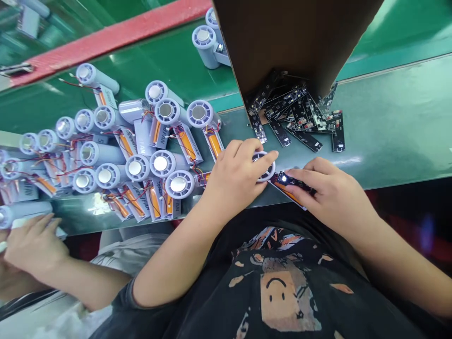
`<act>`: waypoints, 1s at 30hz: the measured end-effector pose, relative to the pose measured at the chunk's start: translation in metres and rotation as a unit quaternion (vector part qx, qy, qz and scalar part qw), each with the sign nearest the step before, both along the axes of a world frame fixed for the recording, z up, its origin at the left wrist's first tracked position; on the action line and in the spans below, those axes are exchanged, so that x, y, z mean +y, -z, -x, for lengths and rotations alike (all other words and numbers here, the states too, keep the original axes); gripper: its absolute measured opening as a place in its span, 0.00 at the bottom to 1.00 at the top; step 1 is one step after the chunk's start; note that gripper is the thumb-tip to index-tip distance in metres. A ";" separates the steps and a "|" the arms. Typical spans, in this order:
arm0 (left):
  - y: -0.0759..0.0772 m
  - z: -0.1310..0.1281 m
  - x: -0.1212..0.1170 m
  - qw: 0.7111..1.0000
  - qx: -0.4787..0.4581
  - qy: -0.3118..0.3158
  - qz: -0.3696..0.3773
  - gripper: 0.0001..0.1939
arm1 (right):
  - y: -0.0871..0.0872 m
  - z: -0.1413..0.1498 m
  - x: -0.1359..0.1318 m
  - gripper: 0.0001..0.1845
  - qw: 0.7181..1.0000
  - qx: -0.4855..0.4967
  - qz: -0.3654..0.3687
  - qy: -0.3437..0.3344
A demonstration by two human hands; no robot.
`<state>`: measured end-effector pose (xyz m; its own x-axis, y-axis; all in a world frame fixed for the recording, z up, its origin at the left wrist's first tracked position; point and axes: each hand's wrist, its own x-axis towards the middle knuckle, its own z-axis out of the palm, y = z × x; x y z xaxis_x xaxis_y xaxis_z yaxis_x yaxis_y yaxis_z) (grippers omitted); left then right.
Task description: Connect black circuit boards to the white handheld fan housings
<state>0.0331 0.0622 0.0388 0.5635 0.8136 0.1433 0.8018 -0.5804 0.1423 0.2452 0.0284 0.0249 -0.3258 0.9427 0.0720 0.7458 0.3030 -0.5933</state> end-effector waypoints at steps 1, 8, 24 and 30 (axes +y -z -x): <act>0.001 -0.001 -0.002 1.000 -0.017 -0.006 0.007 0.21 | -0.003 -0.002 0.000 0.13 0.998 -0.042 -0.034 -0.017; 0.014 -0.009 -0.009 0.989 -0.128 -0.041 0.060 0.20 | 0.003 -0.002 -0.007 0.14 0.996 -0.059 -0.061 -0.026; 0.007 -0.011 -0.013 0.991 -0.087 -0.004 0.101 0.09 | 0.017 -0.020 -0.010 0.28 0.979 -0.176 -0.096 -0.043; 0.007 -0.021 -0.014 0.992 -0.084 0.005 0.099 0.07 | 0.029 -0.032 -0.014 0.21 0.975 -0.200 -0.086 -0.040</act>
<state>0.0538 0.0483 0.0320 0.5542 0.8291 0.0735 0.7512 -0.5362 0.3851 0.2773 0.0148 -0.0037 -0.4325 0.8983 0.0777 0.8771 0.4392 -0.1946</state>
